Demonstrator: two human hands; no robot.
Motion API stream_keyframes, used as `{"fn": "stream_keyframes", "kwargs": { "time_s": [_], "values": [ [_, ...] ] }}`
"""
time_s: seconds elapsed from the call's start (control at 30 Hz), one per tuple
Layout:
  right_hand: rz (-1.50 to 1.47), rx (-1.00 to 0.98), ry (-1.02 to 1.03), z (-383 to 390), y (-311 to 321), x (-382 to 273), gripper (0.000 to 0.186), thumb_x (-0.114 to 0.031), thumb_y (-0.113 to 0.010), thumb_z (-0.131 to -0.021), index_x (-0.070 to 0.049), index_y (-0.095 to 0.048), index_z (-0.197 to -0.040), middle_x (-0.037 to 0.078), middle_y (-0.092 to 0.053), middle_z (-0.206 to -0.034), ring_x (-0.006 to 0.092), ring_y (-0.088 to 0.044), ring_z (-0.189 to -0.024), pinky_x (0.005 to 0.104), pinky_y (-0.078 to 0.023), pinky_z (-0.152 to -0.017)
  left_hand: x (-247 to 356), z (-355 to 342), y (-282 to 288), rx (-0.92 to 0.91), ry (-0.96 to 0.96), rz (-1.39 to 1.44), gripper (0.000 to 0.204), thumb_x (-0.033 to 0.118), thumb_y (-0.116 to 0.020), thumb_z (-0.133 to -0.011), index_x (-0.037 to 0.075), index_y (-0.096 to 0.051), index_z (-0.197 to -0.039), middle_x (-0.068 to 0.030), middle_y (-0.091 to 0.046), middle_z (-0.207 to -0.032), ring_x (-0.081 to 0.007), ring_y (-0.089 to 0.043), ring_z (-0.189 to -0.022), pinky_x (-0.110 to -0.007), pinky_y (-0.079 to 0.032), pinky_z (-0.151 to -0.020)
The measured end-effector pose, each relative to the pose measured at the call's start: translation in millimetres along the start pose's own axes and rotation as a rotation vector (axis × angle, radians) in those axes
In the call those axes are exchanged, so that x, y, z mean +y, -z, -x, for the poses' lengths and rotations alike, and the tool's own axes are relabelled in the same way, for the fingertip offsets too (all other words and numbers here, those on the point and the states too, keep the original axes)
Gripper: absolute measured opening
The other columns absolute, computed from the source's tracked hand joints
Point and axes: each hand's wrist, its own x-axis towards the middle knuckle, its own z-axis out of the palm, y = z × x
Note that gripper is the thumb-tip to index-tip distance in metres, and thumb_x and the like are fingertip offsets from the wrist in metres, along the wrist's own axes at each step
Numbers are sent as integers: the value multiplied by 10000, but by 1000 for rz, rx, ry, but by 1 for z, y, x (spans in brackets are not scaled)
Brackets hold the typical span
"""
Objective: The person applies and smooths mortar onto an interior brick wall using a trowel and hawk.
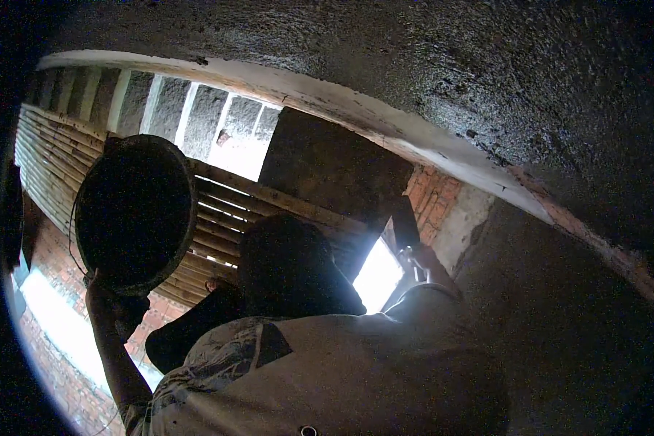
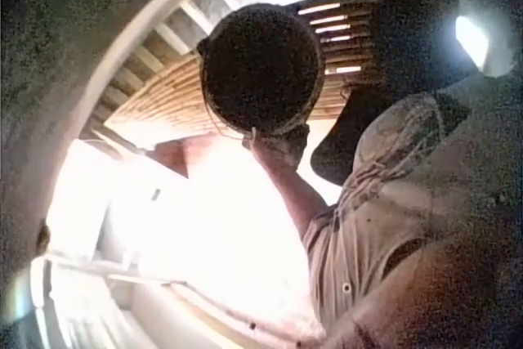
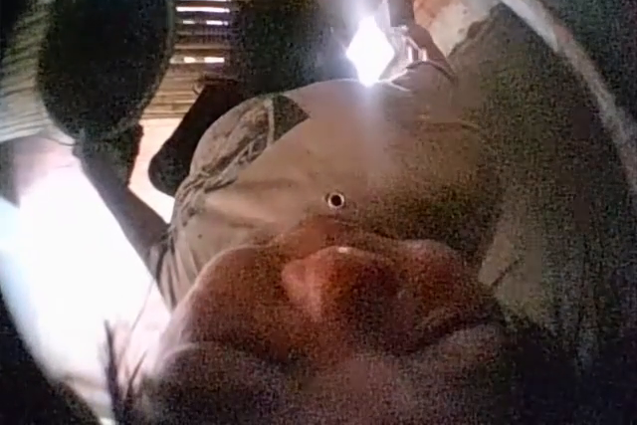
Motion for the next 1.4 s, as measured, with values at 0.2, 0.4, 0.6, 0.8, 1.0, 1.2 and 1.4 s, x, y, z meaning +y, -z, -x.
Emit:
{"fn": "stream_keyframes", "kwargs": {
  "time_s": [0.2,0.4,0.6,0.8,1.0,1.2,1.4],
  "values": [
    [521,116,-8,21,3,-38,199,-70,-518,-658,-53,-588,-844,100,-592,-748,227,-527,-600,335,-445,-546,-8,-11,4,-63,-39,23,415,313,-571,-847,-47,-572,-1055,-131,-602,-1023,-174,-558,-898,-237,-417,-804],
    [1038,221,-14,46,0,-70,225,-84,-495,-664,-73,-602,-862,105,-619,-828,275,-564,-699,368,-453,-611,-9,-8,-1,-45,18,4,414,314,-572,-846,-48,-576,-1048,-129,-603,-1017,-172,-556,-898,-238,-416,-806],
    [1350,384,147,3,9,-29,232,-105,-478,-691,-75,-615,-875,122,-624,-894,319,-589,-794,404,-467,-669,-3,-6,-10,-94,-44,0,397,301,-562,-856,-47,-580,-1046,-126,-603,-1011,-172,-552,-899,-240,-416,-806],
    [1507,131,900,-122,-73,-85,324,-197,-537,-685,-53,-588,-971,132,-619,-903,317,-585,-827,378,-470,-685,1,-16,-19,-84,-142,-121,370,290,-527,-880,-34,-591,-1048,-124,-606,-1000,-176,-551,-893,-246,-417,-803],
    [914,-143,804,17,-213,-237,255,-153,-596,-680,-43,-544,-904,122,-597,-787,296,-565,-706,394,-443,-625,9,-16,-6,-22,-183,-333,375,300,-499,-895,-27,-597,-1051,-130,-607,-992,-183,-551,-889,-251,-416,-806],
    [1086,-110,1702,100,-344,-318,101,-182,-566,-760,-103,-543,-817,65,-561,-739,265,-552,-681,398,-429,-619,5,5,-30,-3,-161,-248,399,317,-481,-902,-42,-593,-1037,-137,-609,-980,-198,-559,-867,-258,-421,-803],
    [699,236,985,49,-272,-225,458,-230,-595,-731,-24,-504,-1129,140,-604,-925,288,-574,-777,404,-451,-696,-2,-10,-22,-41,4,175,369,301,-491,-899,-22,-591,-1048,-126,-614,-962,-204,-566,-846,-267,-428,-790]
  ]
}}
